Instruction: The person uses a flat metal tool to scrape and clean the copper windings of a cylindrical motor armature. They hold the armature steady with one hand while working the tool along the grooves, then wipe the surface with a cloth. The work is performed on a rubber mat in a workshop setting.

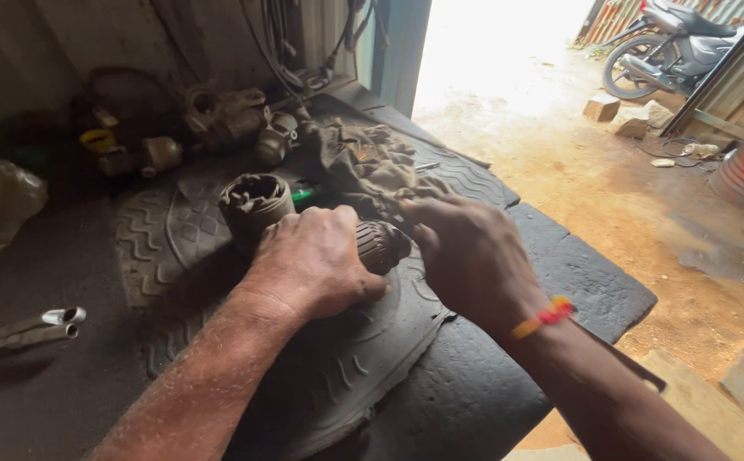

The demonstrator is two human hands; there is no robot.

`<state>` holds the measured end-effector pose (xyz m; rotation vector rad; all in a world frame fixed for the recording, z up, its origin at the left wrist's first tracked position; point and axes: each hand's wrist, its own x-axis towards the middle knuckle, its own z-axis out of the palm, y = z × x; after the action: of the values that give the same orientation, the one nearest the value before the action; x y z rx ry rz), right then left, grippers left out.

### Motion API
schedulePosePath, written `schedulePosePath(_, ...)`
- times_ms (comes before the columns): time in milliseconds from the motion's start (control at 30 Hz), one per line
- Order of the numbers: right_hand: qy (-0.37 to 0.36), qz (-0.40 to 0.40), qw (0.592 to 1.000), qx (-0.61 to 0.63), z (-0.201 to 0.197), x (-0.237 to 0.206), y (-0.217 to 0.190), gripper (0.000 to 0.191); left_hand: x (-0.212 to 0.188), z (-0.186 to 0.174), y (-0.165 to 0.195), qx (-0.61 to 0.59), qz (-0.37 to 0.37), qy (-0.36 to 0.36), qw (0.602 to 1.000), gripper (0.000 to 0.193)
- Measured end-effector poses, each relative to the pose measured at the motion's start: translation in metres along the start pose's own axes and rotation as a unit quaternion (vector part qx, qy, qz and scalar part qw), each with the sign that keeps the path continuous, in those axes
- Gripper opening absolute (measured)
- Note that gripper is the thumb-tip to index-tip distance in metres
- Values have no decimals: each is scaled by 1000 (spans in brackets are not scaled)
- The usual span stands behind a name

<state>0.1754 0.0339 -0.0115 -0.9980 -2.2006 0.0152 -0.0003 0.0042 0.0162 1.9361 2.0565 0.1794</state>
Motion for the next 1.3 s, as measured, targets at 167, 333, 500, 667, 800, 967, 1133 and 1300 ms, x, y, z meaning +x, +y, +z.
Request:
schedulePosePath(167,3,-10,1000,6,5,-3,6,22,2,-1,-1,-3,-6,-9,1000,67)
schedulePosePath(333,-15,49,999,7,0,-11,1,23,2,1,-2,17,10,2,1000,67)
schedulePosePath(500,-53,85,995,-15,3,3,2,17,2,-1,-3,-5,0,-3,1000,64)
schedulePosePath(667,14,60,998,14,1,-20,11,24,1,1,-2,-8,1,-13,1000,67)
schedulePosePath(800,15,46,998,47,6,-18,12,25,3,-1,-1,-9,-17,-24,1000,66)
schedulePosePath(967,-8,38,999,16,8,3,1,21,1,-1,-1,0,-12,-23,1000,63)
schedulePosePath(1133,-40,34,998,16,2,0,1,17,1,0,1,6,-8,-20,1000,62)
schedulePosePath(1300,1,3,1000,0,4,-6,7,20,1,2,-1,4,2,-8,1000,59)
